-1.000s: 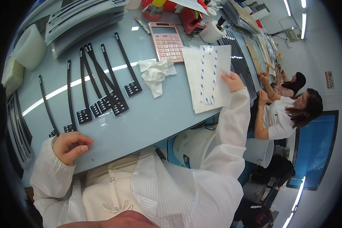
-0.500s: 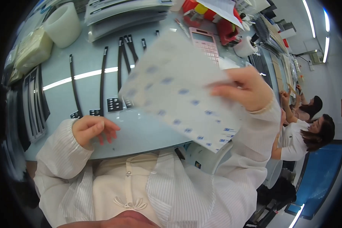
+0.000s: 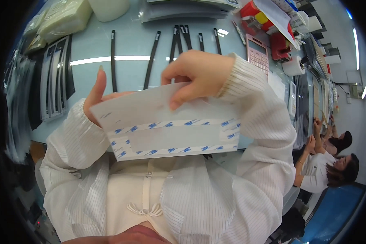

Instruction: Applying adhesive strips and labels to black electronic components on an assembly line.

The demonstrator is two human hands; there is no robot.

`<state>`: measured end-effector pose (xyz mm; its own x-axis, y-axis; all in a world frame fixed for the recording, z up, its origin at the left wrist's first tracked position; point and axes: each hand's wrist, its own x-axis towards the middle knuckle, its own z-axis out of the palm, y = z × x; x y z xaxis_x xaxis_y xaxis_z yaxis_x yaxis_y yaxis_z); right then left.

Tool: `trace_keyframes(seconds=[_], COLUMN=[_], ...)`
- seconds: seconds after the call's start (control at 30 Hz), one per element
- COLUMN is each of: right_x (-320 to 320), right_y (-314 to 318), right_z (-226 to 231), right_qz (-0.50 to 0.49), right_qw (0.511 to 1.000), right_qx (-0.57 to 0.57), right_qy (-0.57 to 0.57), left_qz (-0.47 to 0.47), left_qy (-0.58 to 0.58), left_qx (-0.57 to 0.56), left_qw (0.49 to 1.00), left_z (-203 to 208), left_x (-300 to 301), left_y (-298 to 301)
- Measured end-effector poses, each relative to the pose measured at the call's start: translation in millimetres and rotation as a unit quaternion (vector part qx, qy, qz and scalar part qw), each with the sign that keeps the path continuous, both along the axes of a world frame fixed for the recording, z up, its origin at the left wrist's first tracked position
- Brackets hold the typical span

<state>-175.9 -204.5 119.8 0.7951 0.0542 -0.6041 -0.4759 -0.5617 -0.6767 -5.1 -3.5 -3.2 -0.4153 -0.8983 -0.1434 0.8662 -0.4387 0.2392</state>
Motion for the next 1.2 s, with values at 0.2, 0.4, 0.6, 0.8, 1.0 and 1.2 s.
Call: trace_keyframes(seconds=[0.2,0.4,0.6,0.8,1.0,1.2], right_x=[3.5,-21.2,-58.0,-67.9,-42.5,-30.1], right_y=[7.0,-11.5,29.0,75.7,62.9,48.7], right_z=[-5.6,-8.1,-34.7,-85.2,-73.8,-82.6], right_qz=[0.004,-0.108,-0.421,-0.338,-0.397,-0.402], right_qw=[1.0,0.985,0.878,0.915,0.834,0.794], right_qx=[0.02,0.083,0.143,0.097,0.084,0.248], right_qy=[-0.008,-0.103,-0.178,-0.198,-0.373,-0.383], left_qz=[-0.033,0.199,0.17,0.167,0.121,0.12], left_qy=[-0.002,-0.441,-0.125,-0.481,-0.549,-0.536], left_qx=[0.021,-0.211,-0.161,-0.052,-0.035,-0.07], left_qw=[0.999,0.849,0.964,0.859,0.826,0.833], left_z=[-8.9,-9.5,11.9,16.9,23.1,20.7], left_x=[3.6,-3.5,-1.3,-1.2,-4.2,-5.4], left_y=[-1.9,-14.2,-14.9,-12.3,-9.6,-10.7])
